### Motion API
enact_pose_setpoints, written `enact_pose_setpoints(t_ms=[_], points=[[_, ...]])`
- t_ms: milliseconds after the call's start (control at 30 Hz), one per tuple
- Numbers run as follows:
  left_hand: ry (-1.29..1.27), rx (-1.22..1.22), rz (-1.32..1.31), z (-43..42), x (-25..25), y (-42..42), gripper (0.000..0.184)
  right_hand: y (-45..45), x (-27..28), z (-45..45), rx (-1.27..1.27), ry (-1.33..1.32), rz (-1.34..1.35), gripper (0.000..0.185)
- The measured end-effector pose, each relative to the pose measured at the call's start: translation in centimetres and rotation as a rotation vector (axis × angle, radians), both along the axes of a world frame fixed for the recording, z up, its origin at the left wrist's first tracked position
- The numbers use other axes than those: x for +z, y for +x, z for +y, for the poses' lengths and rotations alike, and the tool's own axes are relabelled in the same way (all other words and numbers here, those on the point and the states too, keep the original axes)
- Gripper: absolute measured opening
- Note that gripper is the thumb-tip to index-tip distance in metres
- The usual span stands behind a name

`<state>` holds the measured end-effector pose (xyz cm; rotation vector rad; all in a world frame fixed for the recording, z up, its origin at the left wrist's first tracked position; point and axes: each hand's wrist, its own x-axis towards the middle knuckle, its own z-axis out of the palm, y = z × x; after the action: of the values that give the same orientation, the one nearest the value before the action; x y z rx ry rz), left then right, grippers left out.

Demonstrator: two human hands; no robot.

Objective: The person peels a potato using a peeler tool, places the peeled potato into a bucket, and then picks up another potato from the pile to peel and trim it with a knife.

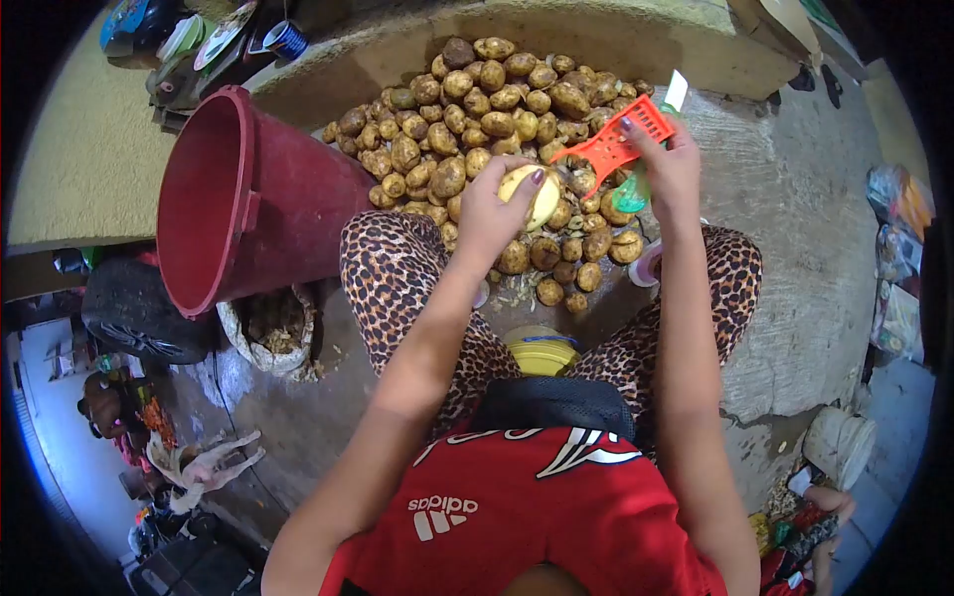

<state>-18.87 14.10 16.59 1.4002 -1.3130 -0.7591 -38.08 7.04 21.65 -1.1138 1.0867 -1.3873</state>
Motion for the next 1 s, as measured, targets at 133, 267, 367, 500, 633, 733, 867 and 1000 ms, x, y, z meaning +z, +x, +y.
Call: enact_pose_setpoints(t_ms=[133, 267, 367, 500, 633, 733, 867, 1000], points=[[-0.265, 0.014, -0.513, 0.7, 2.2, 0.1, 0.027, 0.4, 0.2, 0.5, 0.073, -0.054, 0.098, 0.021], [-0.340, 0.133, -0.529, 0.2, 1.9, 0.6, 0.030, 0.0, 0.5, 0.4, -0.040, -0.092, -0.043, 0.018], [-0.092, 0.195, 0.100, -0.5, 1.1, 0.7, 0.028, 0.3, 0.9, 0.7, 0.092, 0.006, -0.207, 0.019], [-0.113, 0.170, 0.203, -0.9, -0.5, 0.8, 0.030, 1.9, 0.5, 1.5, 0.177, 0.055, -0.084, 0.022], [-0.050, 0.137, 0.417, -1.3, -1.0, 0.5, 0.029, 2.4, -0.1, 2.0, 0.289, 0.030, 0.219, 0.020], [0.148, 0.071, 0.840, -1.1, -0.1, 0.6, 0.031, 1.8, 0.5, 2.0, 0.309, 0.050, 0.251, 0.025], [0.477, -0.101, 1.261, -0.7, 0.9, 0.9, 0.043, 0.8, 0.0, 0.6, 0.113, 0.117, -0.097, 0.025], [0.622, -0.211, 1.234, 0.2, 1.2, 0.6, 0.048, 0.3, -0.7, -0.6, -0.028, 0.245, -0.496, 0.018]])
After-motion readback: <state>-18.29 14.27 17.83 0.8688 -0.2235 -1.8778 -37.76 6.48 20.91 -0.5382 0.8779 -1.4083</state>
